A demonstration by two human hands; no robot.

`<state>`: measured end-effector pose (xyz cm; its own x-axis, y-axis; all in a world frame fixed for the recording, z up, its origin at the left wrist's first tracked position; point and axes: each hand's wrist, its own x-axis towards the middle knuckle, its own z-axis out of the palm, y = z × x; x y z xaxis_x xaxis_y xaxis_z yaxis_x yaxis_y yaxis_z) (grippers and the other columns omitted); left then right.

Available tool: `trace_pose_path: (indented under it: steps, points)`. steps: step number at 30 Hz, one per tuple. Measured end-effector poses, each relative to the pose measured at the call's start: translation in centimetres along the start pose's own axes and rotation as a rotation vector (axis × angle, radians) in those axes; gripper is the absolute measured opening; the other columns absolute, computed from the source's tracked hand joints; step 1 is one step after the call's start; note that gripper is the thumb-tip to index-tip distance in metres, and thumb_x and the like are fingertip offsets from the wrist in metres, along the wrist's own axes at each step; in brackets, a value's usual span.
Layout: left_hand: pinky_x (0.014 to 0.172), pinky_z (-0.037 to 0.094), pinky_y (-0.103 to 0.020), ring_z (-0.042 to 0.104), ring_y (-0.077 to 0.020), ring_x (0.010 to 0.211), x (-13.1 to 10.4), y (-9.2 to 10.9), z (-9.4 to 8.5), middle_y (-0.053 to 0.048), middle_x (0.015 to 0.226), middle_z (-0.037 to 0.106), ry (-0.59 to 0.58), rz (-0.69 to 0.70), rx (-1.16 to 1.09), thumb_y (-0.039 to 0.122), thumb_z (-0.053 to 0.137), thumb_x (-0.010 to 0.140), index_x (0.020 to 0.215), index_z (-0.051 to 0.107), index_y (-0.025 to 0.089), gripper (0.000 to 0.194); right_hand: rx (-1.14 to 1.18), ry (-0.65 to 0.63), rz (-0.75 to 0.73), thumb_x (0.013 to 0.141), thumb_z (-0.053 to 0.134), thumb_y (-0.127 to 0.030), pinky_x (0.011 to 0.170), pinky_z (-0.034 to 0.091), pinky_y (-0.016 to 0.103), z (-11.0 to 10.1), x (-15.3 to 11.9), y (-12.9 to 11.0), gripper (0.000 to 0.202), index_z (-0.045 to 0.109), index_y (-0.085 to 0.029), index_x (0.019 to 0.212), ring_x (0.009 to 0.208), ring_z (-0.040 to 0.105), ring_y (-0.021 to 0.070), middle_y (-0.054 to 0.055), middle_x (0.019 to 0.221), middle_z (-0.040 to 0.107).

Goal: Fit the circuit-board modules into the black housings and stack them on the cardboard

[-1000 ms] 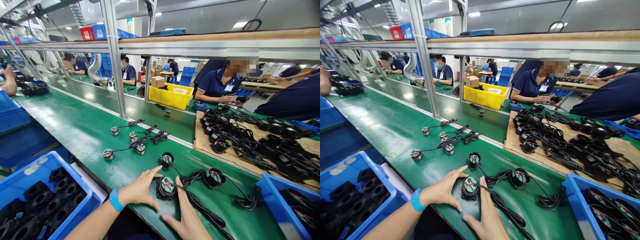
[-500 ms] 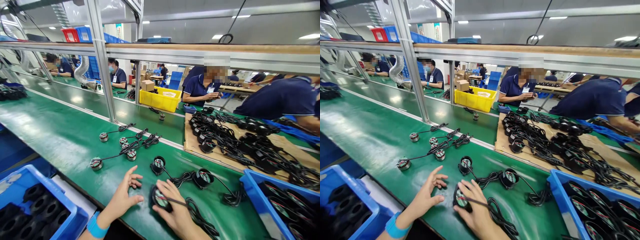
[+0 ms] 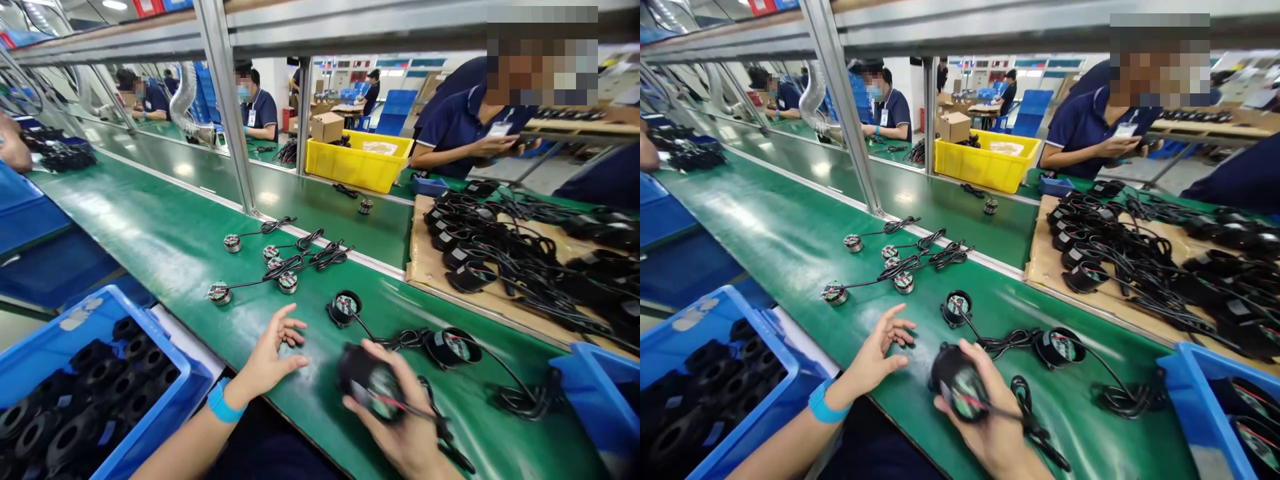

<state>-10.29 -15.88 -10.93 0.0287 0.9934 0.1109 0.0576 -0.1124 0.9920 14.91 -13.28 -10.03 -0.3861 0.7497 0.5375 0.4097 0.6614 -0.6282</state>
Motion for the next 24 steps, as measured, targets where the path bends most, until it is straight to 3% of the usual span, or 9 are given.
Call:
trace_pose_path:
  steps: [3,7,10,14,18,22,24]
  points:
    - [0.095,0.046,-0.041,0.063,-0.0233,0.106,-0.1,0.1,0.0,-0.012,0.130,0.057,-0.002,-0.009,-0.018,0.055,0.078,0.083,0.154,0.024,0.028,0.093,-0.046,-0.138,-0.084,0.091,0.071,-0.036,0.101,0.059,0.052,0.2,-0.1,0.4,0.075,0.034,-0.036,0.157,0.125,0.065,0.0313,0.007,0.137,0.066]
    - [0.093,0.045,-0.039,0.063,-0.0223,0.105,-0.1,0.1,0.0,-0.011,0.128,0.058,0.009,-0.023,-0.060,0.055,0.078,0.083,0.153,0.026,0.028,0.091,-0.075,-0.050,-0.003,0.091,0.071,-0.032,0.107,0.054,0.054,0.6,-0.5,0.9,0.079,0.032,-0.029,0.158,0.131,0.059,0.0322,0.011,0.140,0.064]
    - [0.093,0.044,-0.039,0.063,-0.0222,0.104,-0.1,0.1,0.0,-0.011,0.128,0.058,0.017,-0.022,-0.070,0.055,0.080,0.081,0.153,0.026,0.028,0.093,-0.073,-0.151,-0.025,0.089,0.073,-0.035,0.102,0.058,0.053,0.8,-0.7,1.1,0.076,0.037,-0.032,0.156,0.128,0.062,0.0325,0.008,0.139,0.065]
    - [0.093,0.044,-0.039,0.063,-0.0227,0.104,-0.1,0.0,-0.1,-0.011,0.128,0.058,0.013,-0.045,-0.089,0.060,0.078,0.081,0.153,0.026,0.029,0.095,-0.043,-0.078,0.036,0.091,0.072,-0.036,0.105,0.056,0.053,0.7,-0.7,1.0,0.077,0.033,-0.031,0.157,0.131,0.060,0.0320,0.009,0.139,0.065]
    - [0.093,0.045,-0.038,0.063,-0.0226,0.103,-0.2,-0.2,-0.2,-0.010,0.127,0.058,0.024,-0.039,-0.103,0.064,0.078,0.078,0.152,0.026,0.029,0.097,-0.058,-0.176,0.010,0.092,0.069,-0.040,0.102,0.058,0.051,0.8,-0.8,1.2,0.071,0.037,-0.032,0.155,0.127,0.063,0.0314,0.008,0.139,0.065]
    - [0.093,0.045,-0.038,0.062,-0.0226,0.104,-0.2,-0.2,-0.2,-0.010,0.128,0.058,0.013,-0.050,-0.110,0.066,0.077,0.078,0.153,0.026,0.030,0.097,-0.072,-0.074,0.088,0.093,0.067,-0.040,0.106,0.056,0.053,1.2,-0.8,1.9,0.072,0.034,-0.029,0.157,0.129,0.061,0.0320,0.010,0.139,0.064]
    - [0.093,0.045,-0.038,0.062,-0.0227,0.103,-0.1,-0.2,-0.2,-0.010,0.127,0.058,0.014,-0.036,-0.116,0.068,0.076,0.078,0.153,0.026,0.031,0.098,-0.075,-0.119,0.058,0.093,0.068,-0.040,0.104,0.057,0.053,1.5,-0.5,2.2,0.072,0.035,-0.031,0.156,0.129,0.062,0.0322,0.009,0.140,0.064]
